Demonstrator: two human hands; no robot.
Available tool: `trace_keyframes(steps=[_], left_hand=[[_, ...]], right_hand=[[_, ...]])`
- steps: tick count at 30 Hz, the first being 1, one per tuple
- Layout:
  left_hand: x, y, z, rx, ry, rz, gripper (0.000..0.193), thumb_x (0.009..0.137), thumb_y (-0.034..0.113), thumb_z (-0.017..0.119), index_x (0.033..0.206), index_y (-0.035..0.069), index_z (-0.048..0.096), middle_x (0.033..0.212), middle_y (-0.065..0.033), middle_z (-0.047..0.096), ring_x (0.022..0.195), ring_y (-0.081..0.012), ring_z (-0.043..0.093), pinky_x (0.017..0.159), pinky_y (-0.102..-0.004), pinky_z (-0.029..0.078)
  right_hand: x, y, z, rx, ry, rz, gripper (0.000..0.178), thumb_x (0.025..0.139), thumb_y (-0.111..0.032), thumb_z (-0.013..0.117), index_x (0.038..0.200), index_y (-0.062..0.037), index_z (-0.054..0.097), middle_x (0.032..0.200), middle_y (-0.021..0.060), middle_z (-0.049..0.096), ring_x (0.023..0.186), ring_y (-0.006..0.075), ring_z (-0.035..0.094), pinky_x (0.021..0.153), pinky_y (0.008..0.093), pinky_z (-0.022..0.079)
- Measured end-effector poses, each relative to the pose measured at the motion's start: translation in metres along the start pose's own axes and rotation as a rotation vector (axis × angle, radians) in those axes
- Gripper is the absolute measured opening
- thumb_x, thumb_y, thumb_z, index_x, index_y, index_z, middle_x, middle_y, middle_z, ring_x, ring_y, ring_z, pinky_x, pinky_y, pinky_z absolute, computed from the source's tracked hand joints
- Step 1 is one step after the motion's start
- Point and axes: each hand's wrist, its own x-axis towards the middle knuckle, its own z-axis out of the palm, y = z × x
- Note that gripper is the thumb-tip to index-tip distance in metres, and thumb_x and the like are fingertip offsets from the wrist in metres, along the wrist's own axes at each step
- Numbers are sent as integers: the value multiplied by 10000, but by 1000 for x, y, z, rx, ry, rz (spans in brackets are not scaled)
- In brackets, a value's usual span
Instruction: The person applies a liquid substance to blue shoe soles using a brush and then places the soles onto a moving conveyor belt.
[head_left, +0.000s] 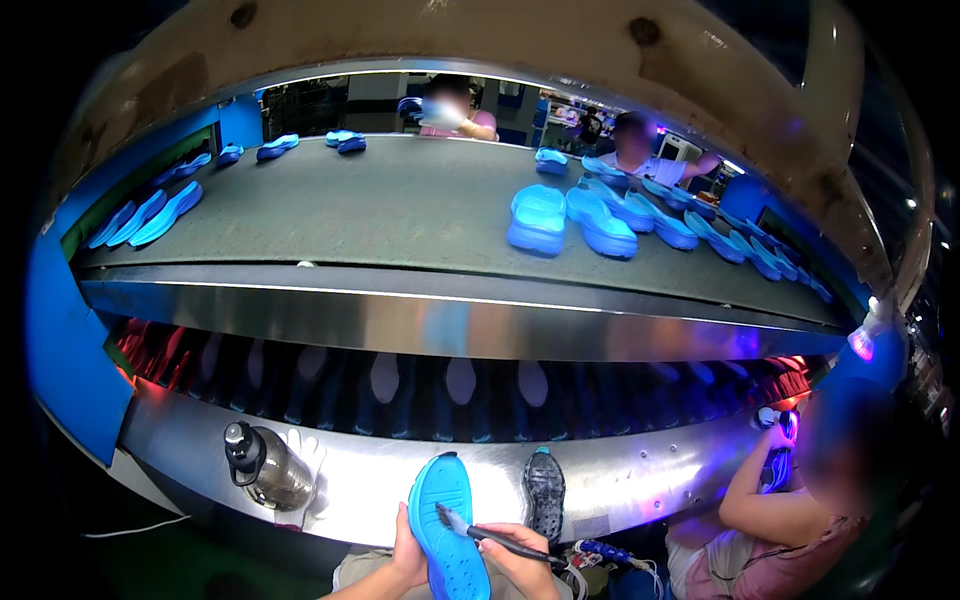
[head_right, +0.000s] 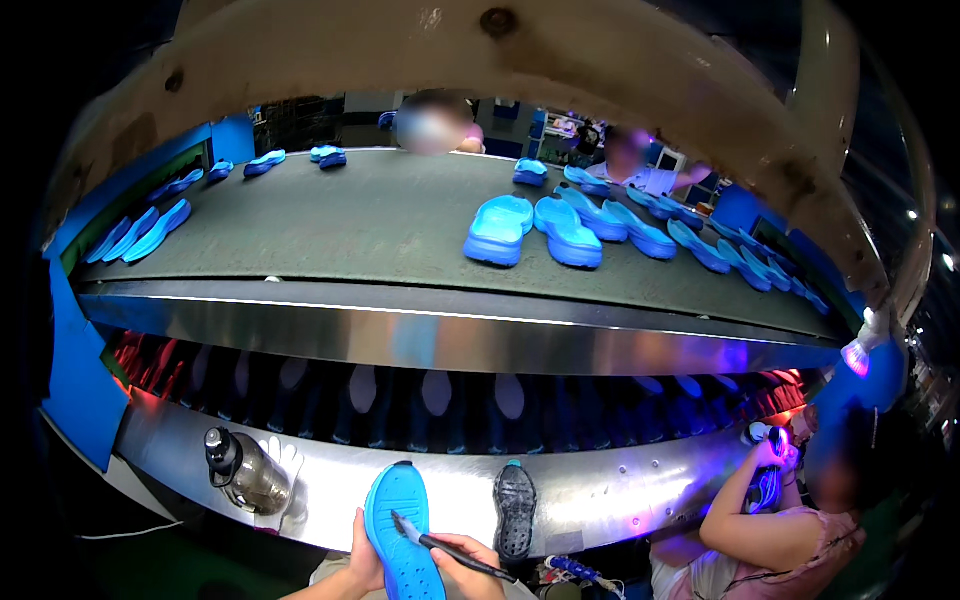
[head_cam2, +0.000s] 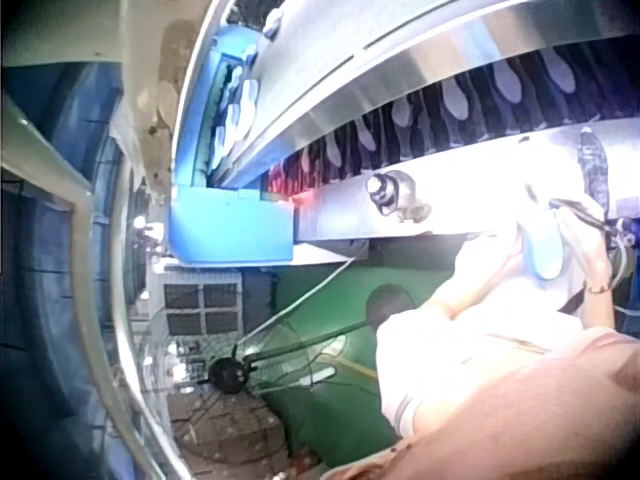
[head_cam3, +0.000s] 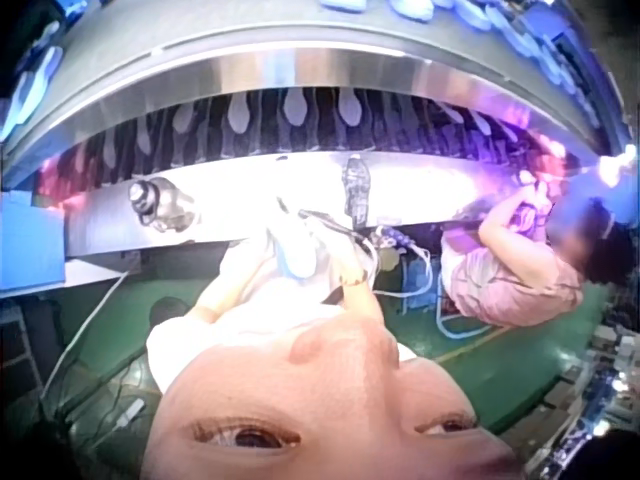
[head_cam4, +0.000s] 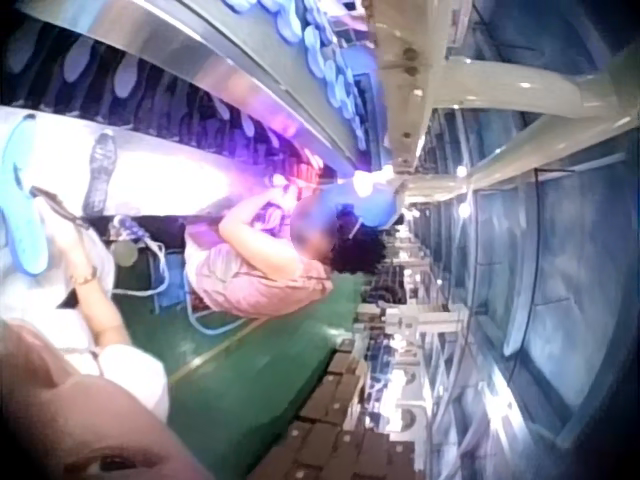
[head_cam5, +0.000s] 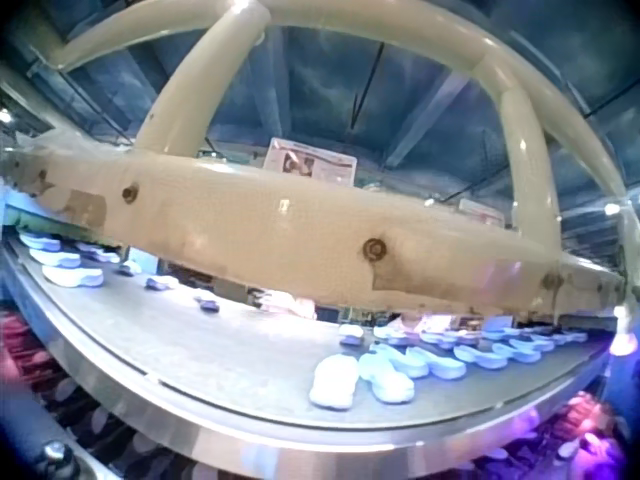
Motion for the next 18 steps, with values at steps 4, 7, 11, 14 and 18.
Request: trace_keyframes(steps=[4, 7, 11, 14, 18], left_hand=[[7, 4, -6, -15, -27, 60, 847, 782, 710, 92, 1341, 95, 257, 1261, -162, 399, 1122, -316, 435, 959, -463, 351], [-21, 13, -1, -5, -27, 3, 777, 834, 644, 82, 1330, 76, 270, 1251, -146, 411, 1091, -283, 462, 957, -417, 364], [3, 68, 36, 45, -95, 208, 745, 858, 613, 98, 1307, 55, 302, 1204, -131, 453, 1065, -260, 480, 939, -396, 379], [-6, 79, 46, 53, -182, 242, 777, 843, 641, 125, 1281, 35, 337, 1171, -149, 477, 1022, -246, 512, 916, -387, 401], [-1, 90, 51, -11, -185, 333, 792, 844, 639, 126, 1258, 6, 360, 1127, -154, 516, 958, -248, 548, 875, -369, 430]], right_hand=[[7, -14, -2, -160, -31, -209, 256, 765, 11, 626, 1011, 62, 579, 911, 98, 630, 775, 102, 585, 715, 210, 472], [-13, -30, 15, -213, 13, -343, 245, 748, 22, 636, 985, 61, 589, 888, 107, 630, 779, 115, 588, 728, 220, 469], [27, -39, 22, -132, -31, -566, 213, 710, 84, 616, 918, 42, 608, 958, 154, 603, 907, 205, 581, 817, 290, 455], [30, -64, 23, -278, -44, -690, 214, 690, 90, 610, 901, 52, 609, 958, 169, 607, 932, 241, 578, 834, 307, 448], [29, -84, 42, -282, -34, -684, 206, 678, 81, 620, 881, 53, 620, 939, 176, 619, 901, 235, 595, 826, 315, 452]])
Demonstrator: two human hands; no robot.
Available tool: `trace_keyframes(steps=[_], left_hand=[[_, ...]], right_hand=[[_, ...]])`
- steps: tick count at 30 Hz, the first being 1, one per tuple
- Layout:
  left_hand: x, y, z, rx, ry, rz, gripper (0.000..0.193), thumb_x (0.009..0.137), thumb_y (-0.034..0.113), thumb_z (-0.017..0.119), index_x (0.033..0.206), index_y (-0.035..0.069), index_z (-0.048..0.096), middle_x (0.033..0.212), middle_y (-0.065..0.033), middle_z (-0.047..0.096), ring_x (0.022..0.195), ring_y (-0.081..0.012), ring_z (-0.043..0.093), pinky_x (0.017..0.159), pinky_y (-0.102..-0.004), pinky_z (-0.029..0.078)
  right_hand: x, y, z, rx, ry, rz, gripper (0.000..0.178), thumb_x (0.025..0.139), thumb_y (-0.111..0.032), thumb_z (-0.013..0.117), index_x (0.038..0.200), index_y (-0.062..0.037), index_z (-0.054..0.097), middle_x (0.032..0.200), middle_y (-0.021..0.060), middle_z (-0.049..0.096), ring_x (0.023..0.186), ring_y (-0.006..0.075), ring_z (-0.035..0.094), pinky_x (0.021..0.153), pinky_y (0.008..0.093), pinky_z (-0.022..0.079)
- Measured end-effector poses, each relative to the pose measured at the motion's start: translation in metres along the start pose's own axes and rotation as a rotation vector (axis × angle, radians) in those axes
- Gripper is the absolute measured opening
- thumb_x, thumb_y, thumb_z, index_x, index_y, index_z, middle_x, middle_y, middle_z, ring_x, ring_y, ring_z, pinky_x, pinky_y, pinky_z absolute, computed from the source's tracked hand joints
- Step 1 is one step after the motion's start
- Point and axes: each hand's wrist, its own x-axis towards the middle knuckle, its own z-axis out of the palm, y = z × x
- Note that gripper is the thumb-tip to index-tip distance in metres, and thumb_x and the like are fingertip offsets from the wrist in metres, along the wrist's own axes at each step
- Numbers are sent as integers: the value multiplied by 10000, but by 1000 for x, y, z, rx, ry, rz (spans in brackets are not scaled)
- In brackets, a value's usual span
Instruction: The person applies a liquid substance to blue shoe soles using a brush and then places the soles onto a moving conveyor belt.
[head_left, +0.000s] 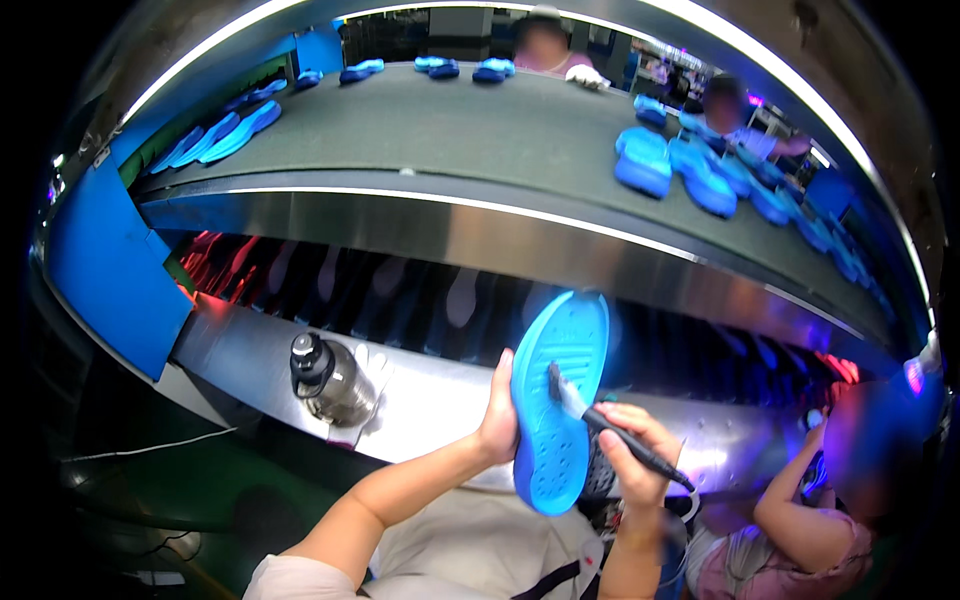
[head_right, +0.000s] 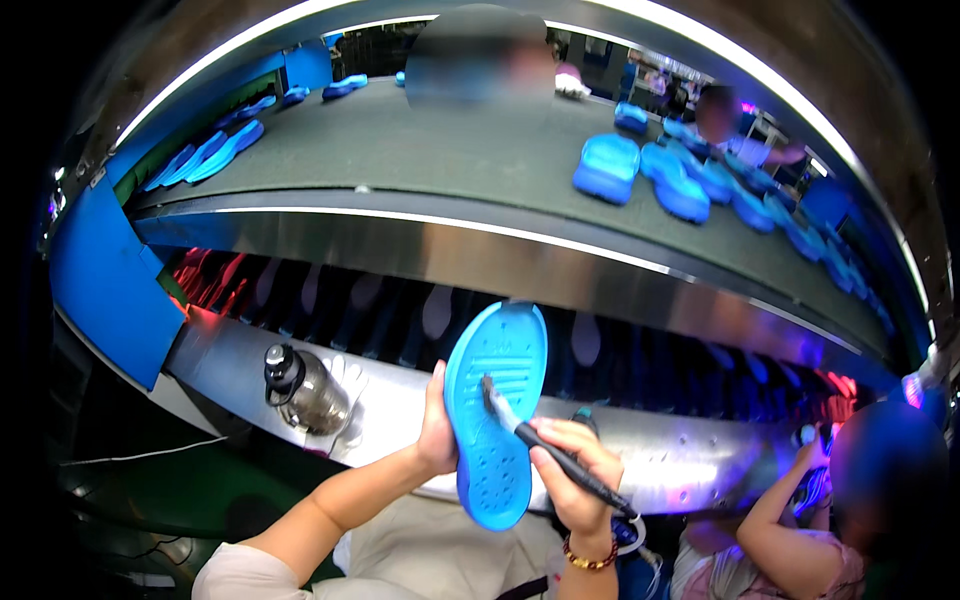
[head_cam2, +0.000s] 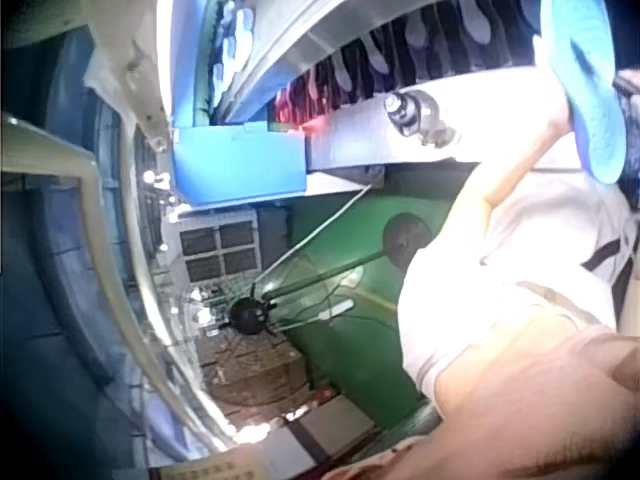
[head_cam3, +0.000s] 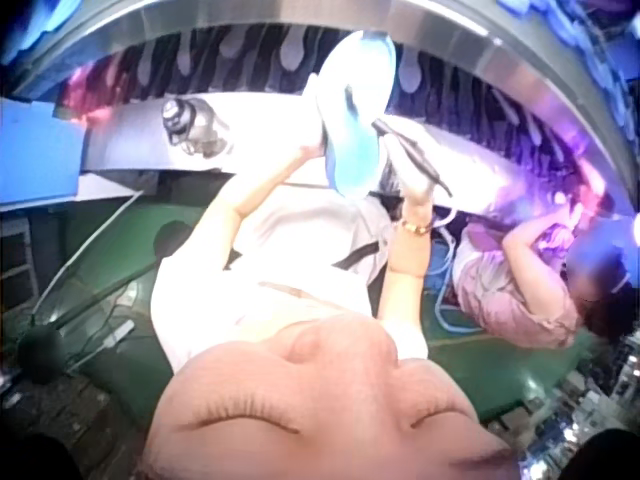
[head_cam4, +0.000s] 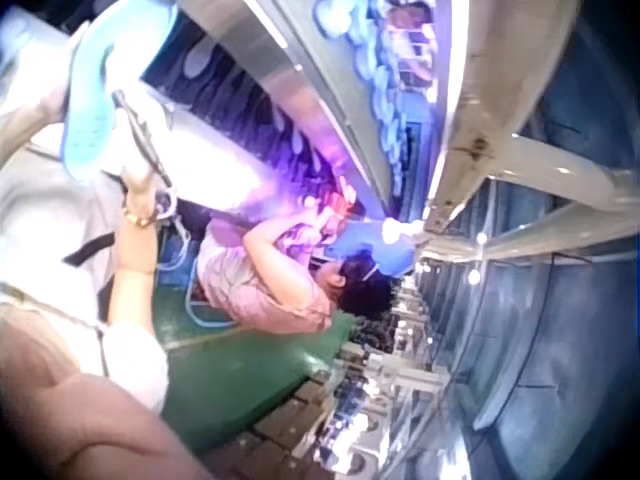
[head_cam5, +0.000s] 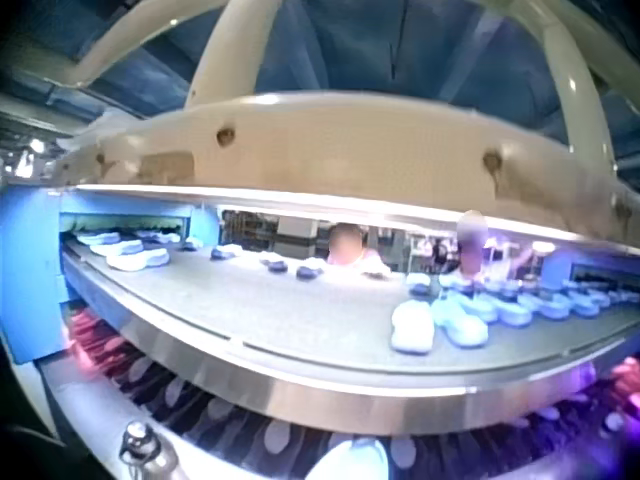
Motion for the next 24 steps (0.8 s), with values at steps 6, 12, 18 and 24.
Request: trace_keyframes(steps=[6, 12, 18, 24], left_hand=[[9, 3, -14, -113, -261, -111, 981, 703, 788, 54, 1202, 25, 414, 962, -204, 567, 866, -279, 578, 784, -383, 461], [2, 2, -22, -193, -390, -10, 1028, 674, 817, 58, 1193, 4, 414, 973, -209, 559, 851, -285, 582, 758, -399, 485], [9, -2, -31, -267, -386, 75, 1094, 602, 873, 126, 1195, -3, 408, 979, -234, 551, 856, -324, 581, 748, -427, 488], [18, 9, -35, -263, -360, 161, 1075, 612, 867, 155, 1161, -14, 434, 964, -239, 556, 852, -331, 582, 748, -446, 482]], right_hand=[[0, 7, -3, 422, -201, 15, 203, 680, 45, 632, 882, 54, 622, 905, 168, 625, 844, 228, 602, 807, 311, 457], [-4, -3, 0, -141, -399, -124, 229, 619, 24, 680, 844, -13, 662, 859, 93, 660, 844, 218, 584, 790, 311, 452], [-8, 8, -9, -236, -285, -143, 242, 612, -14, 713, 848, -48, 667, 891, 51, 666, 726, 158, 515, 671, 264, 418], [-16, 13, -16, 40, -397, -70, 234, 615, 12, 701, 841, -29, 660, 873, 105, 661, 735, 181, 583, 697, 280, 438]])
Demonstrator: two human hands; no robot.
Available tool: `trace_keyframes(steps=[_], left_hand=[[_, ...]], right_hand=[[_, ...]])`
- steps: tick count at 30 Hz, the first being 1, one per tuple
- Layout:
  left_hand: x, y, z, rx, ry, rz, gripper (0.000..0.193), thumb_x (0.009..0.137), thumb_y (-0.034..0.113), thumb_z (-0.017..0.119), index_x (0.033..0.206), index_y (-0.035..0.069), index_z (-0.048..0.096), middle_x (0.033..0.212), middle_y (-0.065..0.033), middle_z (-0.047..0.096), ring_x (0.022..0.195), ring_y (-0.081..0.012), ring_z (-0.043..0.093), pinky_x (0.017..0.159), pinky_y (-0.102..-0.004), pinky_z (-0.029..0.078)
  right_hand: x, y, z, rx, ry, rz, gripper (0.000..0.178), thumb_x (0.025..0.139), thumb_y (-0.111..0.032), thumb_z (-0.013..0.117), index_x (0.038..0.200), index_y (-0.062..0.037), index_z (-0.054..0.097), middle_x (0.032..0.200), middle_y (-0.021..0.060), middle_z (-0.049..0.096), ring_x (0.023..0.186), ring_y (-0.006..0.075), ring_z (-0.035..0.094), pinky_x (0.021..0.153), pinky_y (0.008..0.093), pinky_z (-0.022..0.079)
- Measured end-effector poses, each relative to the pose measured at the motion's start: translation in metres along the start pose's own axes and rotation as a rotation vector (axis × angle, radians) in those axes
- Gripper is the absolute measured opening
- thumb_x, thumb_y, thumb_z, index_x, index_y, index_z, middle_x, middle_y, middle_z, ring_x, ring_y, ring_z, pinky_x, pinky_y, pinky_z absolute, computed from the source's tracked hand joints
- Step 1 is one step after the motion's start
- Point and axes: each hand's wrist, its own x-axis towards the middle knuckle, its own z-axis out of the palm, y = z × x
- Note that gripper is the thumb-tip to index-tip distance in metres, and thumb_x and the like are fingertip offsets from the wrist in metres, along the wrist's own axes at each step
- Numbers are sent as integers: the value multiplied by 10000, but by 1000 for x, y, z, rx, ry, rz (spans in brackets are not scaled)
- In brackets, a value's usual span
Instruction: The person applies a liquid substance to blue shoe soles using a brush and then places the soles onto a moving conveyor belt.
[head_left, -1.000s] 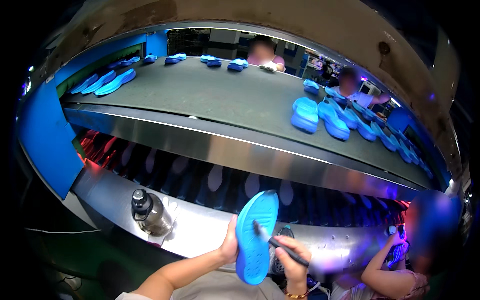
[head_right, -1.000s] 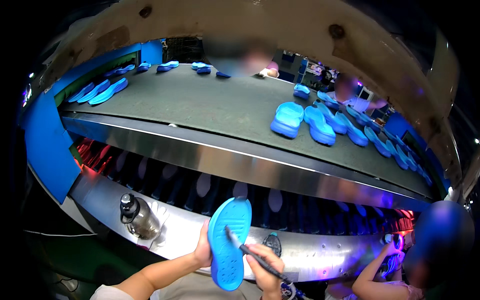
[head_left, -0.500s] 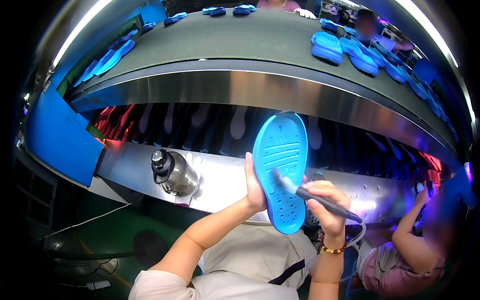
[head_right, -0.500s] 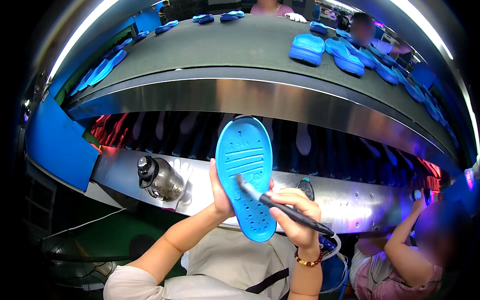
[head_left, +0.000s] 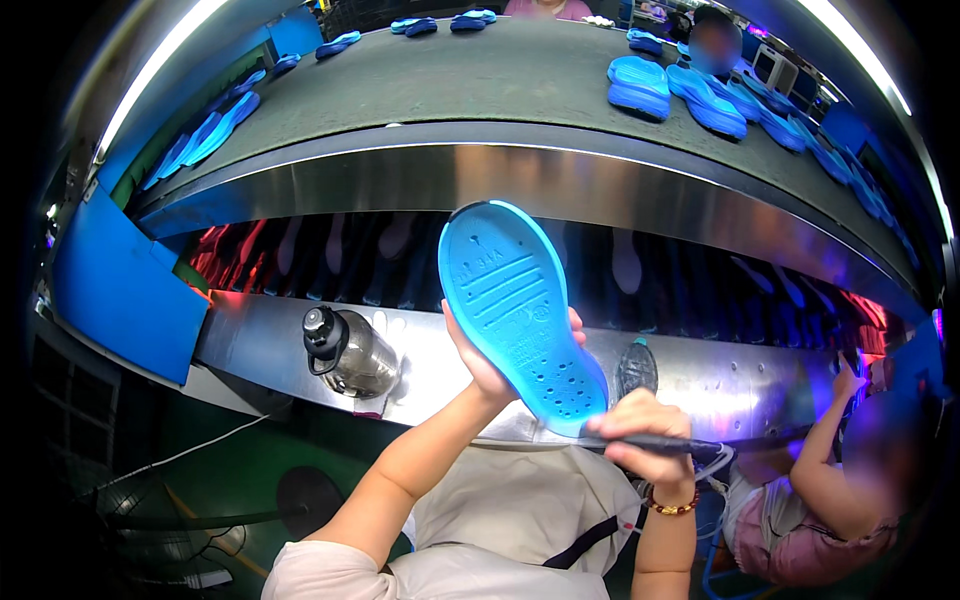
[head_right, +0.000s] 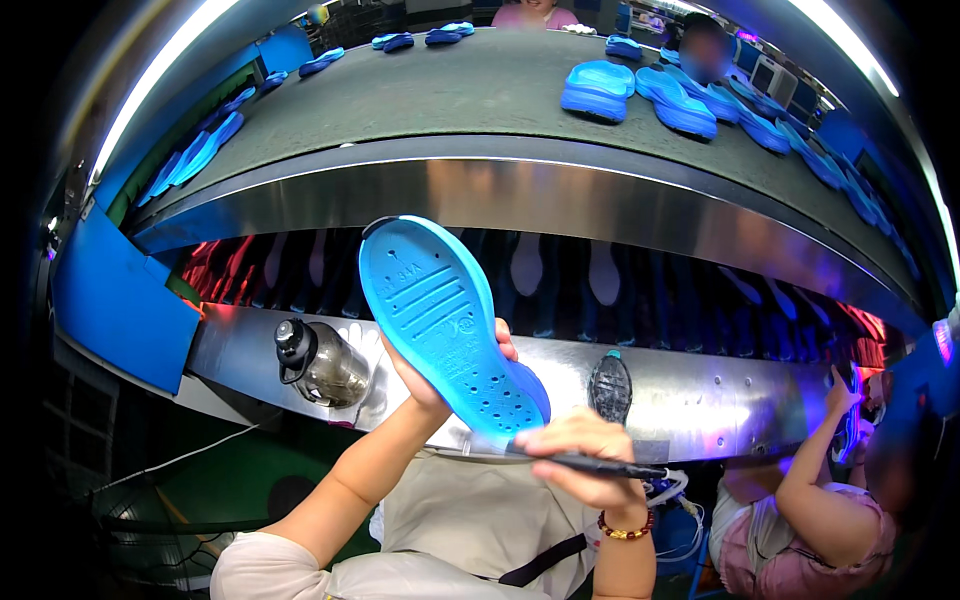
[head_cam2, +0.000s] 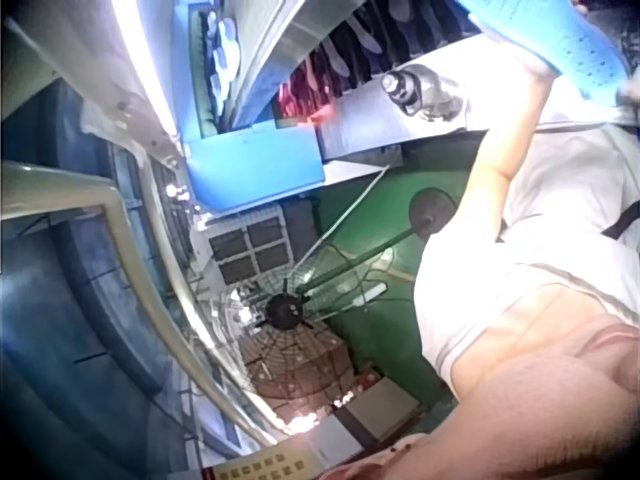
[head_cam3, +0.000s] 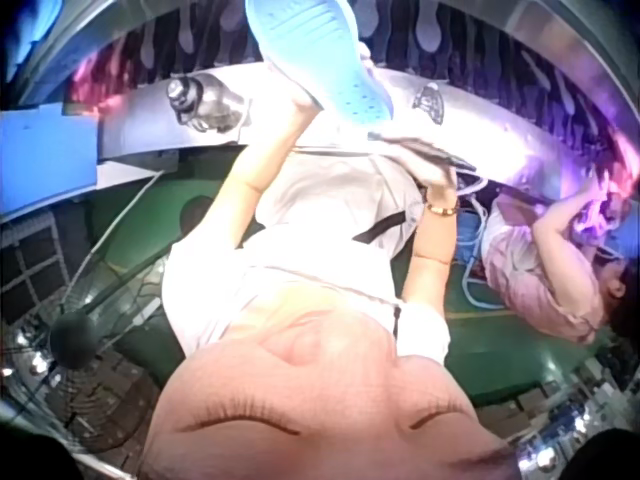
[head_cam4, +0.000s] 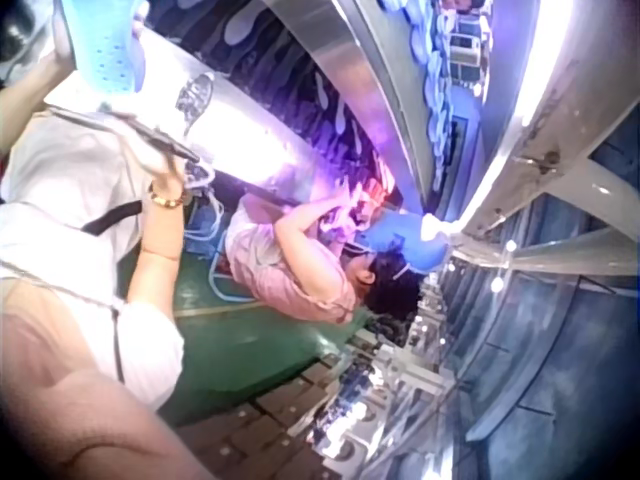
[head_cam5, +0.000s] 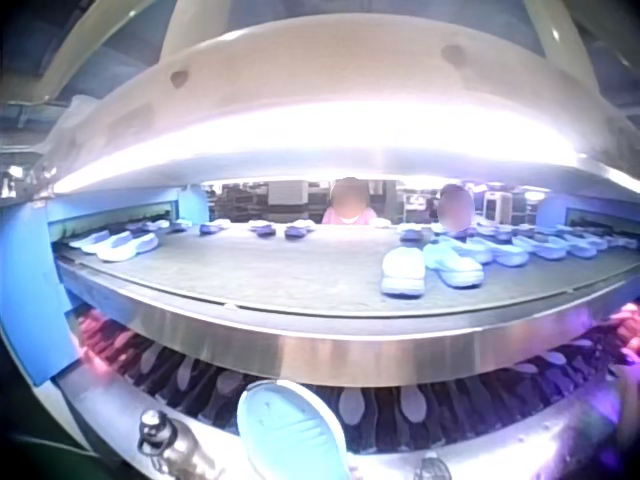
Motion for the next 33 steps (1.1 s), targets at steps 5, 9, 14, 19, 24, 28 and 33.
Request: trace_keyframes(steps=[5, 9, 14, 19, 24, 28, 33], left_hand=[[-1, -3, 1, -67, 59, 4, 1080, 606, 871, 153, 1151, -16, 438, 933, -228, 562, 814, -323, 586, 720, -428, 490], [-4, -2, -1, -11, 169, -5, 1080, 613, 865, 116, 1103, -28, 474, 893, -213, 577, 783, -321, 586, 701, -423, 489], [-10, 0, 1, 16, 171, -10, 1062, 632, 849, 88, 1059, -35, 493, 869, -202, 584, 750, -306, 585, 684, -417, 485], [-7, 0, 2, 63, 231, -6, 1044, 647, 837, 72, 1038, -34, 495, 850, -200, 582, 747, -307, 583, 684, -418, 482], [-8, 2, 4, 68, 252, -4, 1033, 657, 829, 69, 1040, -32, 492, 839, -198, 581, 716, -302, 579, 663, -411, 486], [-5, 0, 5, 84, 278, 3, 1023, 667, 822, 72, 1052, -31, 485, 837, -205, 580, 714, -308, 582, 650, -410, 489], [-5, 2, 0, 101, 292, 2, 982, 675, 816, 111, 1018, -14, 507, 802, -198, 589, 693, -305, 584, 635, -411, 491]], right_hand=[[-1, -3, 1, -149, -72, 10, 216, 650, 3, 692, 862, 3, 650, 876, 117, 656, 830, 215, 610, 729, 297, 480], [-18, 11, 7, 184, 110, 184, 215, 649, 62, 666, 858, 20, 643, 889, 160, 642, 824, 225, 610, 746, 282, 477], [-16, 3, 13, -122, -43, 102, 253, 633, 21, 709, 878, 2, 649, 893, 123, 650, 827, 203, 611, 751, 280, 479], [-23, 18, 10, 150, 180, 201, 220, 665, 39, 674, 882, 15, 645, 901, 144, 645, 823, 211, 613, 749, 290, 480], [-20, 4, 9, 157, -134, 146, 228, 659, 42, 684, 884, 26, 644, 904, 130, 647, 851, 204, 597, 771, 285, 470], [-25, 20, 14, 129, 332, 277, 174, 684, 66, 634, 857, 48, 631, 890, 168, 621, 821, 207, 597, 762, 289, 469], [-28, 9, 17, 0, 7, 191, 250, 680, 30, 678, 925, 13, 637, 905, 109, 638, 844, 174, 596, 749, 254, 468]])
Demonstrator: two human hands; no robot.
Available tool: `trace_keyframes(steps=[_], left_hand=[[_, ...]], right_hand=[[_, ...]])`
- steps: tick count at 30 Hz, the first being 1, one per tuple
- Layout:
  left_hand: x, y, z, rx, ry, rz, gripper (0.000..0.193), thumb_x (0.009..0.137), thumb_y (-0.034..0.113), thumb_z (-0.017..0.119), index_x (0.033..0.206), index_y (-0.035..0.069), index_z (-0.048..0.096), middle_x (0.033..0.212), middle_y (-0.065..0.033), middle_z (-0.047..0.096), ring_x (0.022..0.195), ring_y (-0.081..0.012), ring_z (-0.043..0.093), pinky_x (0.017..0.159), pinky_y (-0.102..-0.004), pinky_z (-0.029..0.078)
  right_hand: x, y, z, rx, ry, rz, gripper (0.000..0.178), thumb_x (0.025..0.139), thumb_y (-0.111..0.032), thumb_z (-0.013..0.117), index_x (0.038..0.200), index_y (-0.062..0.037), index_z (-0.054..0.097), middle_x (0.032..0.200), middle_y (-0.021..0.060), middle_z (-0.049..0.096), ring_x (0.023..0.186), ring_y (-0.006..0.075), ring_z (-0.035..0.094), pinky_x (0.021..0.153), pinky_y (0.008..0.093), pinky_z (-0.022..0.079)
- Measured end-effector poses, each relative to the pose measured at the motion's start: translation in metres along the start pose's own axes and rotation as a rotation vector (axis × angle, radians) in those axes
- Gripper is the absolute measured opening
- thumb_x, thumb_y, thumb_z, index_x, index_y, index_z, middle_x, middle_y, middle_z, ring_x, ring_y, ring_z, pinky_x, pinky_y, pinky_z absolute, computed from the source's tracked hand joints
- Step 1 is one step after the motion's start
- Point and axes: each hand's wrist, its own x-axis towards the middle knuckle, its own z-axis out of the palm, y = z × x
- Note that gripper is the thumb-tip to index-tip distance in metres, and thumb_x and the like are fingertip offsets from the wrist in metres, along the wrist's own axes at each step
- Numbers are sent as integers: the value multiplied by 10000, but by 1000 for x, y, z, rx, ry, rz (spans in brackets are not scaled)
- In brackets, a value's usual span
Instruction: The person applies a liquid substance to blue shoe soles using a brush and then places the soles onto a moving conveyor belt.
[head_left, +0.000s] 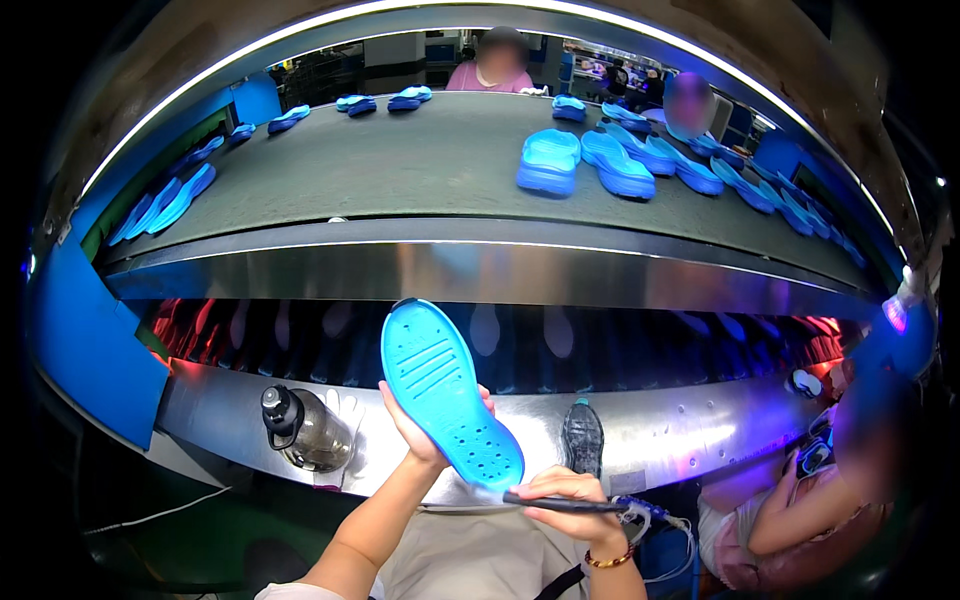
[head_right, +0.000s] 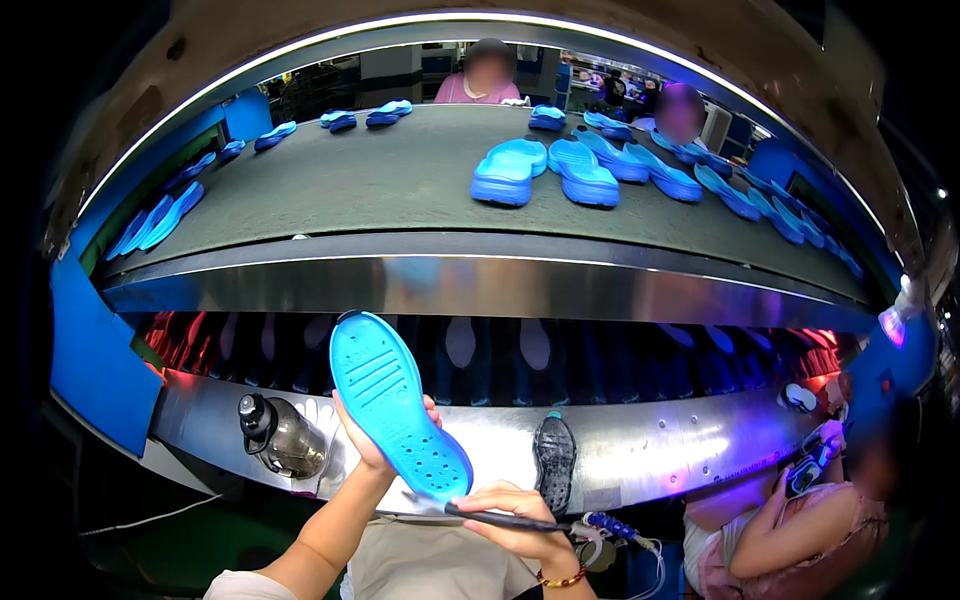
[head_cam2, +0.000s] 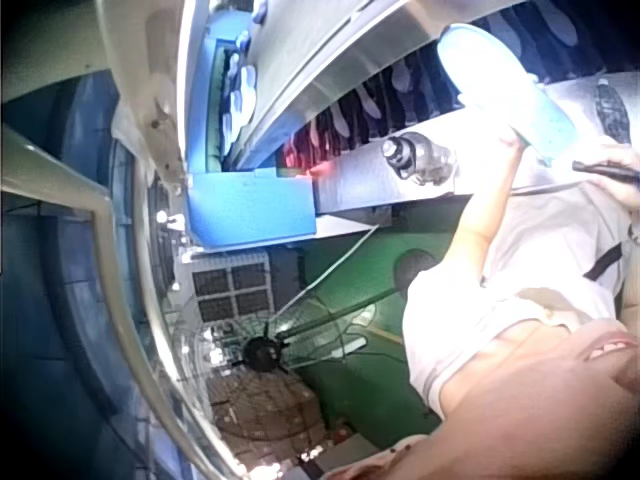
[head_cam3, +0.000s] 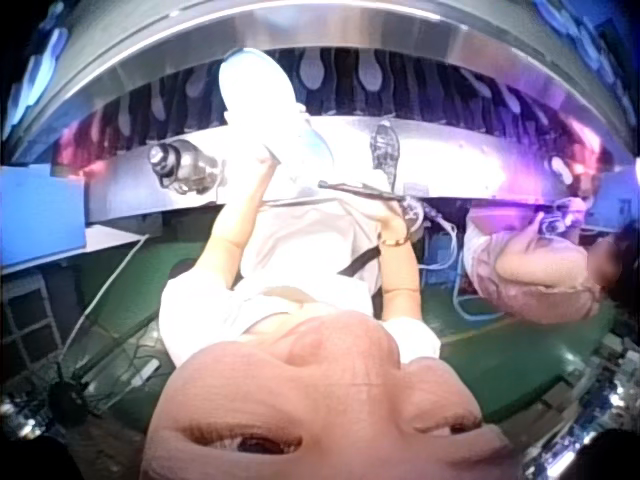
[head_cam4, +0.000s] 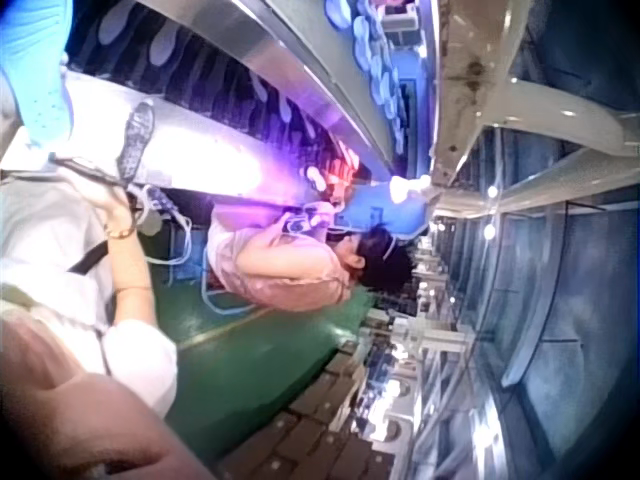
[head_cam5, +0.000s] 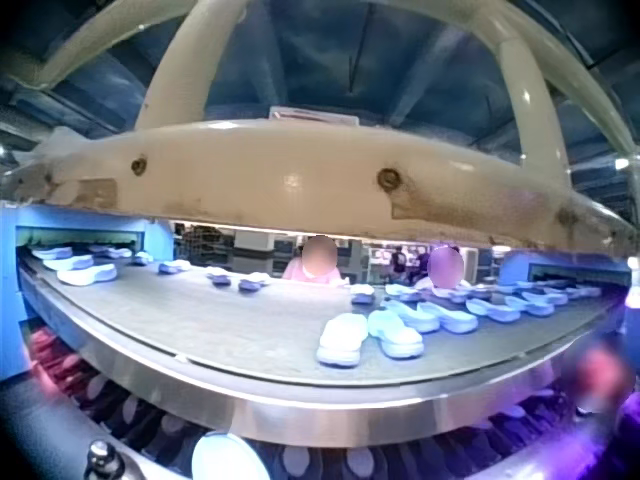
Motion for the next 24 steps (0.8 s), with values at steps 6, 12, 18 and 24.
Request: trace_keyframes(steps=[6, 12, 18, 24], left_hand=[[-2, 2, 4, -33, 90, -2, 1013, 672, 820, 100, 1053, -40, 477, 821, -192, 585, 702, -308, 583, 668, -409, 490], [-11, 7, 0, -15, 118, 1, 1011, 685, 811, 84, 1200, -2, 392, 949, -209, 567, 806, -314, 583, 729, -441, 490], [-52, -26, 5, 17, 1, 18, 902, 751, 734, 258, 1310, 27, 290, 1175, -179, 482, 1034, -318, 519, 885, -477, 425], [-49, -25, -27, 27, -62, -114, 863, 737, 645, 480, 1314, 31, 291, 1181, -222, 472, 980, -345, 554, 840, -448, 462]], right_hand=[[10, 19, 0, 234, 258, 67, 186, 736, 62, 613, 919, 31, 617, 900, 129, 633, 843, 178, 605, 766, 252, 464], [1, 34, 13, 345, 294, 151, 163, 745, 47, 574, 908, 60, 581, 958, 188, 594, 890, 245, 594, 831, 345, 466], [6, 0, 44, 856, 474, 200, 186, 767, 22, 585, 944, 68, 553, 979, 204, 590, 913, 272, 593, 835, 388, 483], [5, -14, 32, 251, 143, 74, 207, 724, 61, 623, 930, 49, 618, 942, 146, 621, 830, 154, 586, 744, 226, 451]])
